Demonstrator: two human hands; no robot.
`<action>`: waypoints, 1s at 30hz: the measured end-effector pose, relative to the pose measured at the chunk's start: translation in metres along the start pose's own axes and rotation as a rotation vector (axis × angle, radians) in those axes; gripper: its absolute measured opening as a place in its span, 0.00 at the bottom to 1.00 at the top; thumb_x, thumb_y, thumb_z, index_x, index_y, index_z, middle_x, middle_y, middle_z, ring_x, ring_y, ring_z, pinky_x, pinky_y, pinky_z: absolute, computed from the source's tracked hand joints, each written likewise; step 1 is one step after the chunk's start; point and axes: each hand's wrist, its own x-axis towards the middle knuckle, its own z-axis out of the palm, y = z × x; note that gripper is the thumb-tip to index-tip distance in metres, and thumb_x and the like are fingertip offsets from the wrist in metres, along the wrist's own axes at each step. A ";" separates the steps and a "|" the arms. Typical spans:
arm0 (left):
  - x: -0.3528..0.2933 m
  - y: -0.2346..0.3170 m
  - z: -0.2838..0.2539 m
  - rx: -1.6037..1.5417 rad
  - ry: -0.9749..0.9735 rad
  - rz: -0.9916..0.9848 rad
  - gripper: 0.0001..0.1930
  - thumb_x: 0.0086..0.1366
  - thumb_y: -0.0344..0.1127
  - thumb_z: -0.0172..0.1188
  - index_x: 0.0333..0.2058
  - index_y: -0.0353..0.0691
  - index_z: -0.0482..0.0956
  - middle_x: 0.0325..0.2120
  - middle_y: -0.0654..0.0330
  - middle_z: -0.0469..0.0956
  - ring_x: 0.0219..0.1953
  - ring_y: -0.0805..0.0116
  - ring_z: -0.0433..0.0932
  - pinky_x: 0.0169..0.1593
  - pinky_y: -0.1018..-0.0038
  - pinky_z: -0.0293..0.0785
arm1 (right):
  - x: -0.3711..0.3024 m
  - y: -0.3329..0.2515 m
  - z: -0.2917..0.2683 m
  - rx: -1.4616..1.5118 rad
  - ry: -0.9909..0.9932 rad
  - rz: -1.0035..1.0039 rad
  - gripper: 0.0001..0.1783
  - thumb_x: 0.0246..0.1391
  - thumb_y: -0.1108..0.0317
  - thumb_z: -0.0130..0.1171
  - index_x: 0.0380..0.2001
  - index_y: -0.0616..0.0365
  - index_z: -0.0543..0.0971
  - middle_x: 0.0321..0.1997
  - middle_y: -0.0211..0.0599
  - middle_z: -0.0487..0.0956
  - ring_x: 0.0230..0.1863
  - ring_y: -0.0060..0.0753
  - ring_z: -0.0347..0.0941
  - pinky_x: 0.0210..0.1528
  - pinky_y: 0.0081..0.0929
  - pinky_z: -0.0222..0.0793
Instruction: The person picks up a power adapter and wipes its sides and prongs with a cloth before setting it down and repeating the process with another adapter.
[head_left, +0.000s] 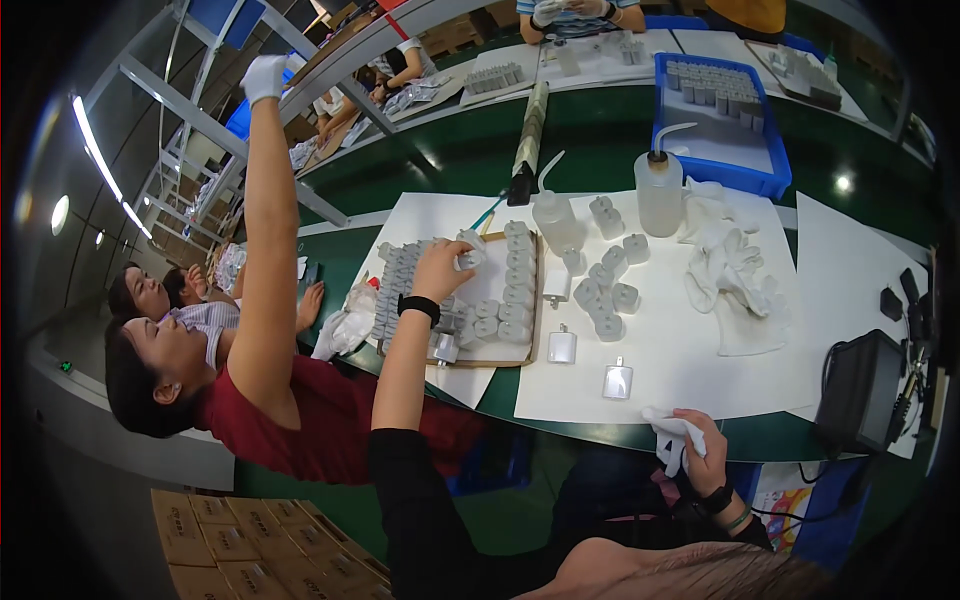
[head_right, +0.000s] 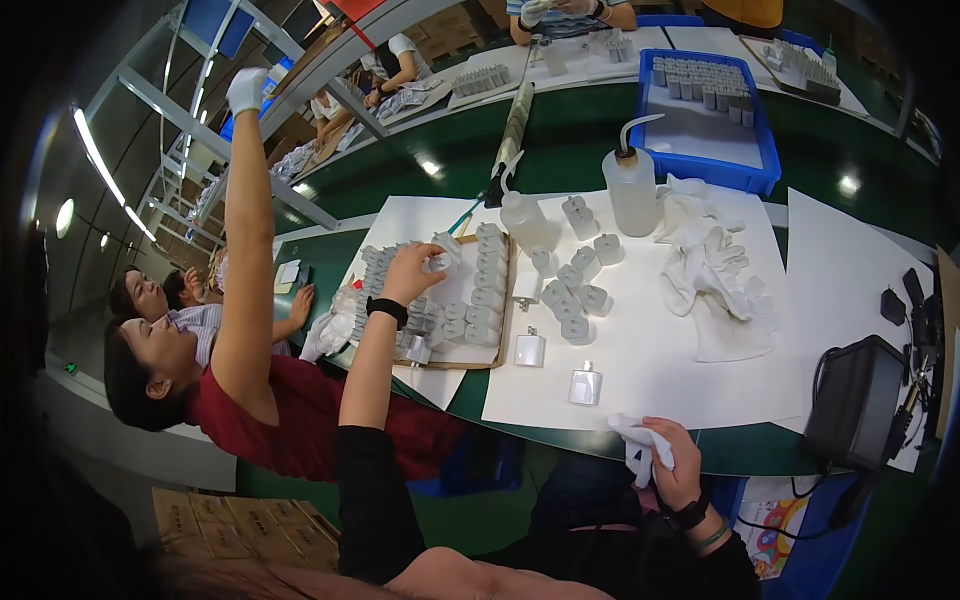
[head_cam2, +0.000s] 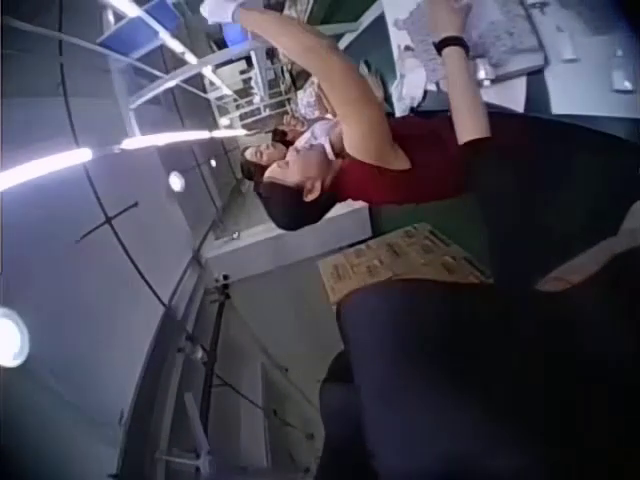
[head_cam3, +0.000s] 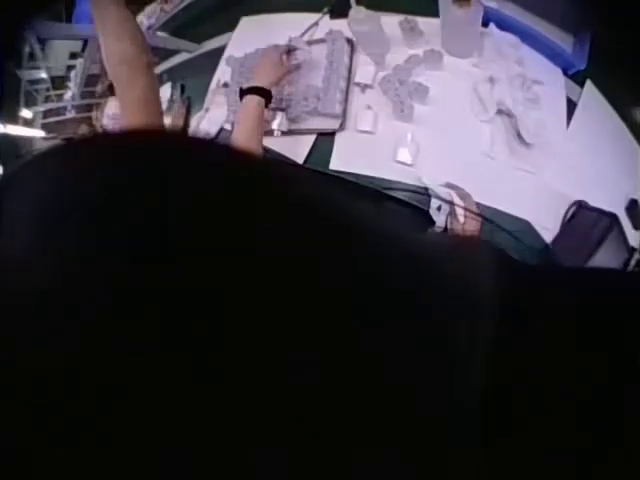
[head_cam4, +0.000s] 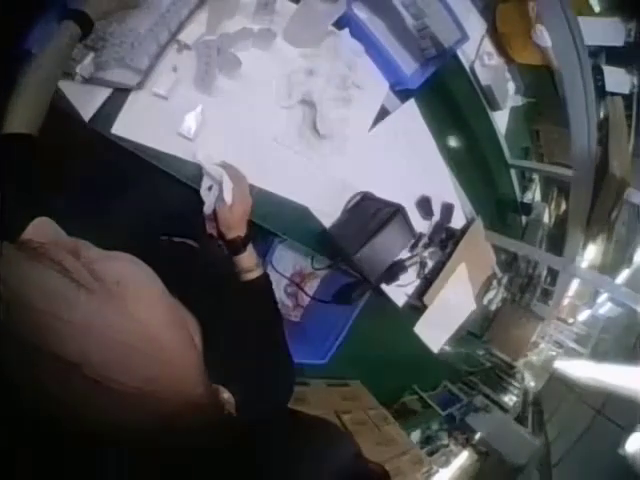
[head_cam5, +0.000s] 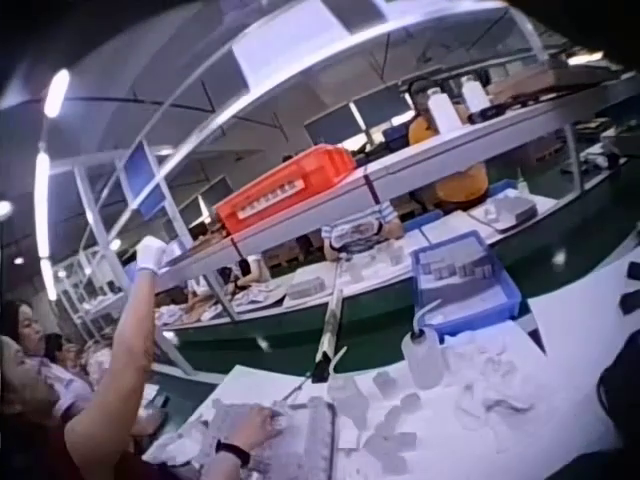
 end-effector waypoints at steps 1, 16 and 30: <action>0.001 -0.001 0.003 0.100 0.001 0.024 0.19 0.43 0.35 0.67 0.38 0.44 0.79 0.34 0.59 0.75 0.39 0.59 0.74 0.44 0.67 0.71 | 0.002 0.000 0.000 -0.023 0.002 -0.014 0.14 0.51 0.74 0.47 0.40 0.65 0.76 0.44 0.48 0.77 0.47 0.47 0.72 0.51 0.33 0.65; -0.009 -0.005 0.023 0.126 0.107 -0.180 0.19 0.45 0.36 0.67 0.37 0.44 0.74 0.34 0.60 0.75 0.40 0.58 0.74 0.41 0.65 0.70 | 0.003 -0.005 0.002 -0.096 -0.008 -0.057 0.13 0.50 0.73 0.48 0.38 0.64 0.77 0.42 0.48 0.77 0.46 0.49 0.72 0.51 0.35 0.65; -0.051 0.039 -0.002 0.031 -0.213 -0.211 0.18 0.55 0.55 0.56 0.38 0.52 0.80 0.32 0.61 0.80 0.41 0.56 0.74 0.44 0.59 0.67 | -0.001 -0.004 0.002 -0.061 0.005 -0.063 0.14 0.50 0.75 0.47 0.39 0.64 0.76 0.42 0.47 0.77 0.46 0.48 0.72 0.50 0.34 0.65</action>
